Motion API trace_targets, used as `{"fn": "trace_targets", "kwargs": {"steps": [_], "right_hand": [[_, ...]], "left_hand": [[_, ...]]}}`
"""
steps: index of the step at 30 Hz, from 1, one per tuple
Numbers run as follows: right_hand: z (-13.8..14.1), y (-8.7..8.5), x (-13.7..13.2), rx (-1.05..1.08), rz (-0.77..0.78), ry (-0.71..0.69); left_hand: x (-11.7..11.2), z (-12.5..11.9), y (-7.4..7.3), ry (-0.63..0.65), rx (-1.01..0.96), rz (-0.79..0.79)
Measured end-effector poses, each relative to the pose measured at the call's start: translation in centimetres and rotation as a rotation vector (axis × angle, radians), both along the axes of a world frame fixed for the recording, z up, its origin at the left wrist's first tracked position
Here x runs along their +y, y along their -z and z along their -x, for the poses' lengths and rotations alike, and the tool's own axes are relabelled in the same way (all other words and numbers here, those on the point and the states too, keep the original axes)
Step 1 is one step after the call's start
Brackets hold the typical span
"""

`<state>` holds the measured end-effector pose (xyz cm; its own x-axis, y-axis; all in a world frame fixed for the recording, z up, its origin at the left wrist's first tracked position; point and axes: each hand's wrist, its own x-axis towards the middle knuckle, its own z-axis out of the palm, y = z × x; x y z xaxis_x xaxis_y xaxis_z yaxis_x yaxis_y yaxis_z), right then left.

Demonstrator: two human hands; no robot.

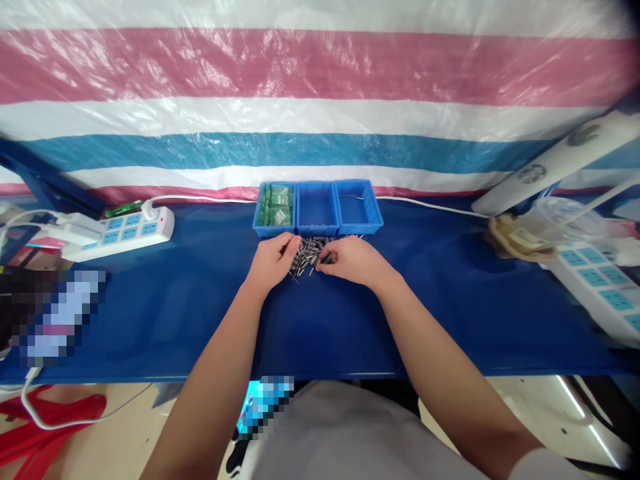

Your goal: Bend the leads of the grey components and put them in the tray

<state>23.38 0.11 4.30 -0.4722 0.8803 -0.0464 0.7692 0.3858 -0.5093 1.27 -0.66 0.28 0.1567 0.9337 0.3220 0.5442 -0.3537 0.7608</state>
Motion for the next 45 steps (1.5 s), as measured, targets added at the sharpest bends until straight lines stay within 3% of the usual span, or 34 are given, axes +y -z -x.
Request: {"fn": "trace_targets", "kwargs": {"steps": [9,19,23,27,31,34,45], "right_hand": [[0.2,-0.4,-0.2,-0.074,0.008,-0.003],[0.6,0.4,-0.3,-0.084,-0.054,0.001],[0.6,0.1,-0.5,0.036,-0.032,0.013],[1.0,0.1,-0.6,0.301,0.020,0.074],[1.8,0.9,-0.7,0.640,0.104,0.120],[2.2,1.7,-0.6,0.780,0.147,0.145],[2.4,2.3,-0.2,0.721,0.047,0.142]], "left_hand": [[0.1,0.0,0.1,0.008,-0.001,0.017],[0.1,0.0,0.2,0.008,0.007,0.022],[0.1,0.1,0.2,0.007,0.009,0.026],[0.1,0.2,0.1,0.039,0.003,0.020],[0.2,0.0,0.2,0.071,-0.043,0.025],[0.2,-0.1,0.5,0.072,-0.044,0.020],[0.2,-0.1,0.7,0.042,-0.041,-0.013]]}}
